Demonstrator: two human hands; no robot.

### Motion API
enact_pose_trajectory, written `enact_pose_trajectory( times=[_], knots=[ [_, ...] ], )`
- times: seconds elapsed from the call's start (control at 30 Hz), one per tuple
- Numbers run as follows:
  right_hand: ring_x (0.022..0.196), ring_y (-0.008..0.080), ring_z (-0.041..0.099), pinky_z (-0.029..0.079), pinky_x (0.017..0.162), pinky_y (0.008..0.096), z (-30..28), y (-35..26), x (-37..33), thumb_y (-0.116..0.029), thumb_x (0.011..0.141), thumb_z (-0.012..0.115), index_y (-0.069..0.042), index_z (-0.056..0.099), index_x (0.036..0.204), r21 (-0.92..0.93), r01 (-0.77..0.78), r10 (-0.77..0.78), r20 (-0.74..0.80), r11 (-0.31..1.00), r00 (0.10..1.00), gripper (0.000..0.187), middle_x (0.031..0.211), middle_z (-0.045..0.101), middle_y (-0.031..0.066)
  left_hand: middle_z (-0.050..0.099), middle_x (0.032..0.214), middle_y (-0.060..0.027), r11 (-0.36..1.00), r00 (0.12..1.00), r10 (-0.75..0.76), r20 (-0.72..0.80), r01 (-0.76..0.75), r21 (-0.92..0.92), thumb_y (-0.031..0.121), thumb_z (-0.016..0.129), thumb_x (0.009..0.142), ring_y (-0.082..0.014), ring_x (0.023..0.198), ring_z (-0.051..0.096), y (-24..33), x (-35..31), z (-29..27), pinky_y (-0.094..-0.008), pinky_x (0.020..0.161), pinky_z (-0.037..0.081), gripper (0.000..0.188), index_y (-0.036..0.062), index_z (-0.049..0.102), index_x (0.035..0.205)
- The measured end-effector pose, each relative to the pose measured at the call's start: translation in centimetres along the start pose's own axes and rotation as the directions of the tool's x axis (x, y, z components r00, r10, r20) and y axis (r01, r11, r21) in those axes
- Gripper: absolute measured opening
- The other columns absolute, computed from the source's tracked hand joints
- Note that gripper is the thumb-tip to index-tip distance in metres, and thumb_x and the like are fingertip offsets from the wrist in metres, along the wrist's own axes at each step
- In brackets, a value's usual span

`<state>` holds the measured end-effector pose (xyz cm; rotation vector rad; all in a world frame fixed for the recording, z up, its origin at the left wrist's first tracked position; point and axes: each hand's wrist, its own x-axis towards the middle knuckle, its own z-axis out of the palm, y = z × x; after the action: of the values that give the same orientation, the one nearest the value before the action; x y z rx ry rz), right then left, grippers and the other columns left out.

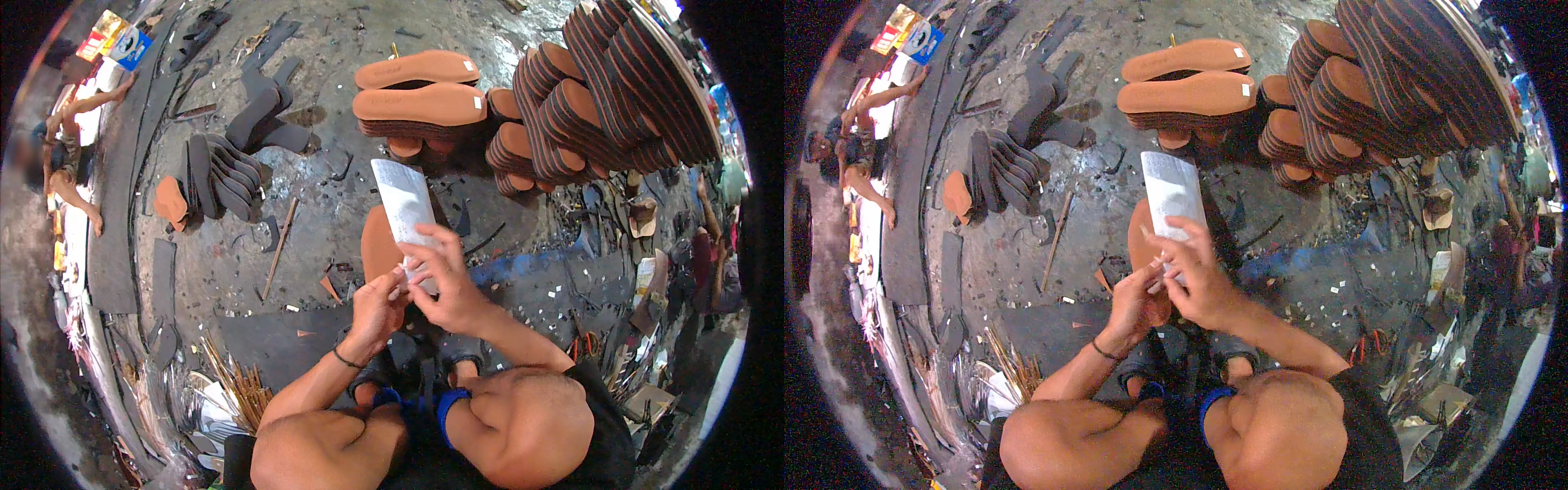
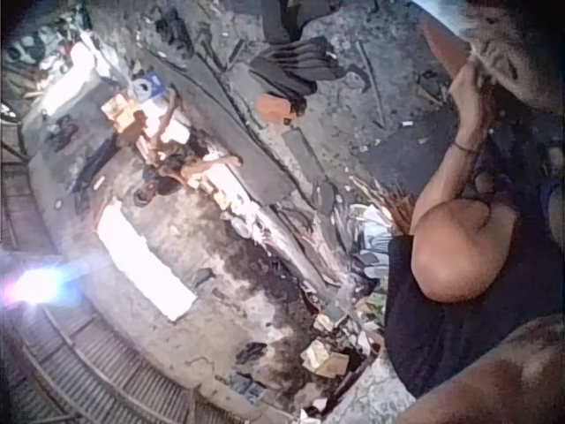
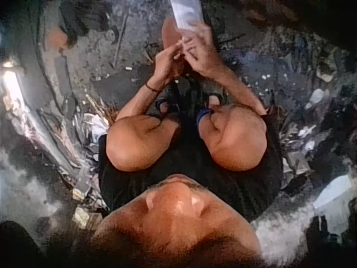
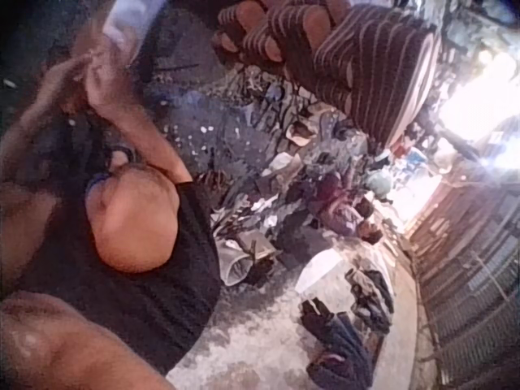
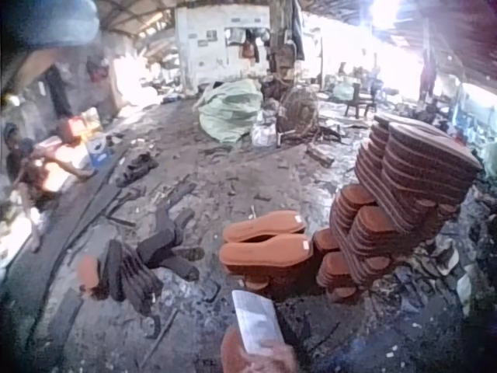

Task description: The person sits on the floor and repeatedly picks up shoe soles, peels small white labels from a sheet, and sticks them onto the soles. The labeled soles are stacked in a pile nearby.

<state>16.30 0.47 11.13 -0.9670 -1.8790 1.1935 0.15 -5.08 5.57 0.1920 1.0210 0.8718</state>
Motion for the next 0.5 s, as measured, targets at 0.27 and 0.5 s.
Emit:
enact_pose_trajectory(
  times=[0.27,0.5],
  knots=[
    [0.095,0.015,0.06,0.052,0.089,0.0294,-2.4,4.3,3.4,0.006,0.081,0.07,-0.001,0.043,0.128,0.83,-0.16,0.542,-0.19,0.534,0.818,0.055,0.113,0.054,0.0093,0.067,0.091,-0.0151,0.347,0.845,0.329,0.422,-0.524,0.778,0.014,0.068,0.089,-0.0282,0.091,0.064,0.4,-0.8,2.6,-0.0349,0.088,0.05,0.019,0.001,0.068,0.102],
    [0.096,0.0162,0.06,0.056,0.082,0.0302,3.1,11.2,6.8,0.004,0.08,0.072,0.001,0.046,0.121,0.598,-0.353,0.586,-0.25,0.72,0.771,0.049,0.106,0.059,0.0113,0.038,0.142,-0.0229,-0.196,0.636,0.678,0.368,-0.326,0.925,0.031,0.074,0.082,-0.0414,0.133,0.034,2.5,3.9,-1.9,-0.0496,0.109,0.029,0.07,0.0034,0.042,0.138]
  ],
)
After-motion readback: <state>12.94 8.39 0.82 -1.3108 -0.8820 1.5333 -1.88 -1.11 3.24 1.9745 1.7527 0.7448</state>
